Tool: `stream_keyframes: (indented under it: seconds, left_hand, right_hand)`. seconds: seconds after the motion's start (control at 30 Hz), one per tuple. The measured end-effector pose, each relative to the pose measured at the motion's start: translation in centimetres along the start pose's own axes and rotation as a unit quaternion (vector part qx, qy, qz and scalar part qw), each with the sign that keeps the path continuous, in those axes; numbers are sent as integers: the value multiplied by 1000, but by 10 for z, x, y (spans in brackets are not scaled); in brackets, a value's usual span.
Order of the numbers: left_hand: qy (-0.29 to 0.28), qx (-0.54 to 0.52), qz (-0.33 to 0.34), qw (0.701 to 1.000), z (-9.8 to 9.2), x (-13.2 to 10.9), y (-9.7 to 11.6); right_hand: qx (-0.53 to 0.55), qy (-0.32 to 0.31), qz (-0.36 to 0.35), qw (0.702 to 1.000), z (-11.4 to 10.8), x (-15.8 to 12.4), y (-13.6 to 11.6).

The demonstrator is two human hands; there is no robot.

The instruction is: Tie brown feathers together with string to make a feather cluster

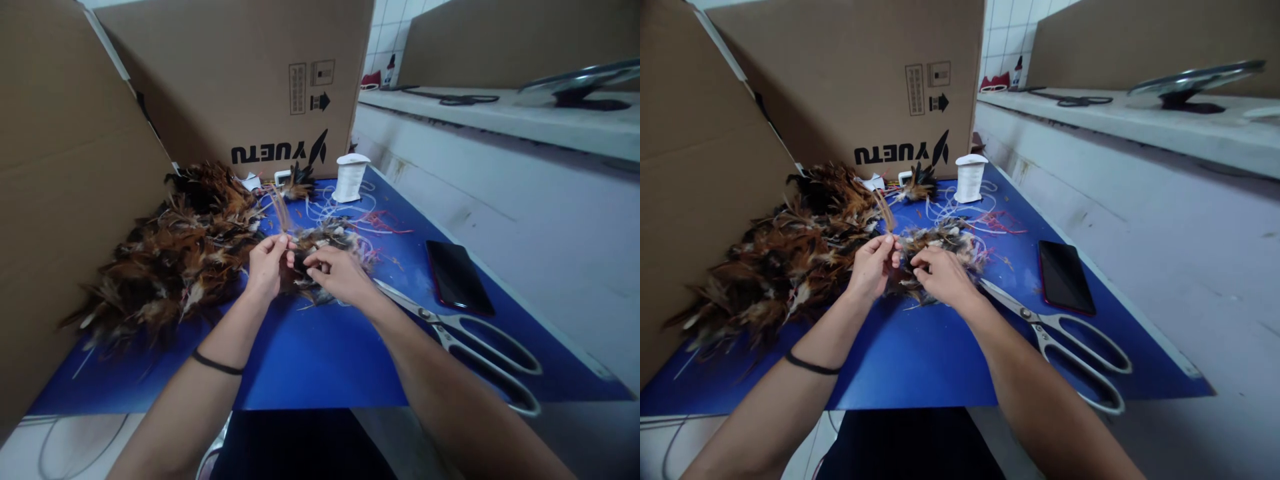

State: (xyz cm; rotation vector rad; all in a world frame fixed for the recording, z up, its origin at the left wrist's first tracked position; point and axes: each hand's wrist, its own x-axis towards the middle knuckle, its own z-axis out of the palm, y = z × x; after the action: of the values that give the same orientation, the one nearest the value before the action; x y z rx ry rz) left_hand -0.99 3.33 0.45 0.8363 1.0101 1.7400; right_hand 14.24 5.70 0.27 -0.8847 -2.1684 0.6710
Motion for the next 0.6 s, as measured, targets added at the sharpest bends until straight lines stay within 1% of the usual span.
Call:
stream_keyframes:
  seconds: [0.07, 0.13, 0.27, 0.37, 0.47, 0.6]
  left_hand:
    - [-7, -13, 4, 1000, 1, 0, 1]
    - [-16, -26, 4, 1000, 2, -2, 1]
    - [-42, -48, -2, 998, 3, -4, 2]
    - [-49, -50, -13, 997, 3, -4, 3]
    - [-44, -50, -11, 998, 2, -3, 4]
    - [-9, -41, 13, 999, 0, 0, 5]
  right_hand:
    - [-34, -20, -44, 998, 6, -2, -4]
    - [-54, -36, -74, 995, 12, -3, -6]
    - [-102, -54, -91, 989, 25, -3, -4]
    - [-115, -63, -102, 986, 29, -2, -2]
    - [-103, -44, -107, 988, 25, -1, -2]
    - [-79, 21, -89, 993, 11, 2, 1]
